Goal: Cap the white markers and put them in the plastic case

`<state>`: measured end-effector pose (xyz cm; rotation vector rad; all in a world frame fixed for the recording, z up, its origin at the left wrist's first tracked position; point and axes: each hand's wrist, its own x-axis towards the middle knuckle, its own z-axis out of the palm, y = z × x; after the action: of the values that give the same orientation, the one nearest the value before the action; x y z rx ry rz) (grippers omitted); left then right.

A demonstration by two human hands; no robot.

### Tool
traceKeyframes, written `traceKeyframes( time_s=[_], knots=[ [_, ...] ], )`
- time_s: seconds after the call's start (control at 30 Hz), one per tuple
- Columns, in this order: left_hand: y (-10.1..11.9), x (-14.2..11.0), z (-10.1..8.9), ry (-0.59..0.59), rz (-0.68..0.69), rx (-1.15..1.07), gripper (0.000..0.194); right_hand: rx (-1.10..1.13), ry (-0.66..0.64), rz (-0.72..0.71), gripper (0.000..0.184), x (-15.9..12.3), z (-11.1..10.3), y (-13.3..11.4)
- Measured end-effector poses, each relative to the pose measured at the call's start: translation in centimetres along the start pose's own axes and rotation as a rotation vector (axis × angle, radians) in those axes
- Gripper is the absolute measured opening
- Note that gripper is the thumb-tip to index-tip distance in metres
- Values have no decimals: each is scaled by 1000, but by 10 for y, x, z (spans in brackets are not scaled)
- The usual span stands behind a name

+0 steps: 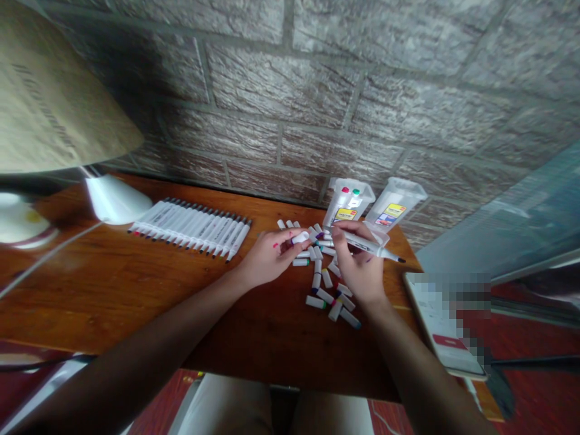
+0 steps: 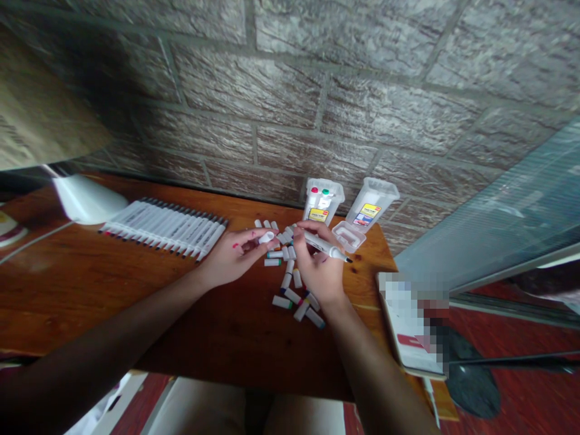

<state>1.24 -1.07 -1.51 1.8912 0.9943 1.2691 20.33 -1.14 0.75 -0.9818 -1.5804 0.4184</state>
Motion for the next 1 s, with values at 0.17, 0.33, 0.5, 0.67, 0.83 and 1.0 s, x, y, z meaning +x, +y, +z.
traceKeyframes(
  time_s=[0.17, 0.33, 0.5, 0.67, 0.83, 1.0],
  knots=[
    [3, 1, -3, -11, 22, 31, 27, 6, -90, -15, 13, -6, 2, -10],
    [4, 2, -5, -13, 75, 135, 25, -11, -197, -55, 10, -8, 1, -6],
    [0, 0, -3, -48, 102, 187, 25, -64, -234, -75, 10, -7, 3, -3],
    [-3, 0, -3, -61, 108, 215, 26, -104, -171, -118, 10, -9, 7, -5],
    [0, 0, -3, -45, 82, 194, 24, -171, -57, -142, 12, -3, 2, -3],
    [2, 1, -2, -55, 60, 115, 25, -121, 3, -25, 17, -1, -2, 2]
  ],
)
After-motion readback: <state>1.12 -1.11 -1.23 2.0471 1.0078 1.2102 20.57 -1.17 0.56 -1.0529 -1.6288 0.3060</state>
